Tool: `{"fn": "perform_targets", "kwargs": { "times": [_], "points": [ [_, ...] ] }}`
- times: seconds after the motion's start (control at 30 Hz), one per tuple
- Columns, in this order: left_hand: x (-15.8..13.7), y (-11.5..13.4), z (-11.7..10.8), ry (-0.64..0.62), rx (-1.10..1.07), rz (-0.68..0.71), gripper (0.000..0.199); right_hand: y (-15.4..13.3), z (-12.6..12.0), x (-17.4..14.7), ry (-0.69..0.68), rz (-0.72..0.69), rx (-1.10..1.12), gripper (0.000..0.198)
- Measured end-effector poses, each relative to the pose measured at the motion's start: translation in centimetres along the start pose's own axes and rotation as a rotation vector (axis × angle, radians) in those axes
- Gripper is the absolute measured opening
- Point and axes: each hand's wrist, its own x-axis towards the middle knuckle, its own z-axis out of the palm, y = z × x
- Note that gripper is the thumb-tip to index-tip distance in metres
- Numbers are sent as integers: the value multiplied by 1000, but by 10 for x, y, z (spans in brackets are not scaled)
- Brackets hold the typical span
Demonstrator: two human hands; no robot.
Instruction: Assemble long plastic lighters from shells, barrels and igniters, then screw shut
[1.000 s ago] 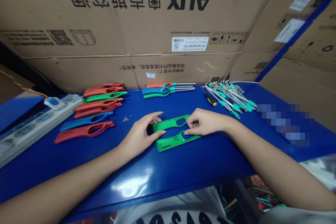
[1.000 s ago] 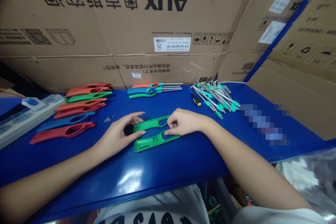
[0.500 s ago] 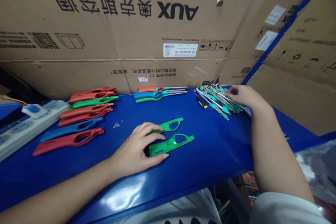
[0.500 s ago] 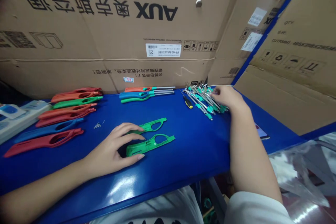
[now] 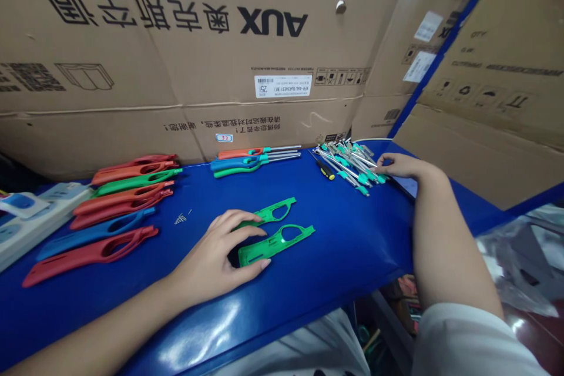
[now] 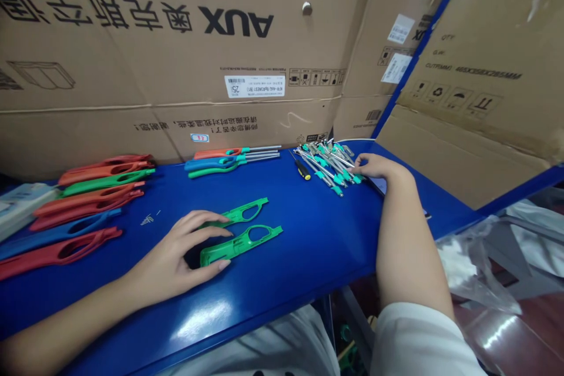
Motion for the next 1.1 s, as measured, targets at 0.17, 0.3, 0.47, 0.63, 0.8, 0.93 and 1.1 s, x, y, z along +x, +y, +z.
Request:
{"fn": "perform_targets", "kwargs": {
  "times": [0.17, 0.3, 0.47, 0.63, 0.8, 0.93, 1.1],
  "points": [
    [0, -1, 0, -2, 8, 3, 31, -3, -1, -3, 13, -27, 36, 23],
    [1, -1, 1, 9, 12, 2, 30, -9, -2, -6, 21, -41, 53, 16],
    [1, -1, 1, 8, 9, 4, 31, -17, -4, -9, 46, -70, 63, 13],
    [2, -1, 1, -14, 17, 10, 30, -20, -5, -10, 100, -79, 70, 14],
    [2, -1, 0, -15, 23, 11, 30, -21, -5, -11, 85, -84, 81, 14],
    [2, -1, -1, -18, 22, 9, 30, -24, -4, -11, 86, -122, 93, 24],
    [2, -1, 0, -15, 21, 6, 30, -22, -3, -11, 157, -130, 57, 25]
  ]
}}
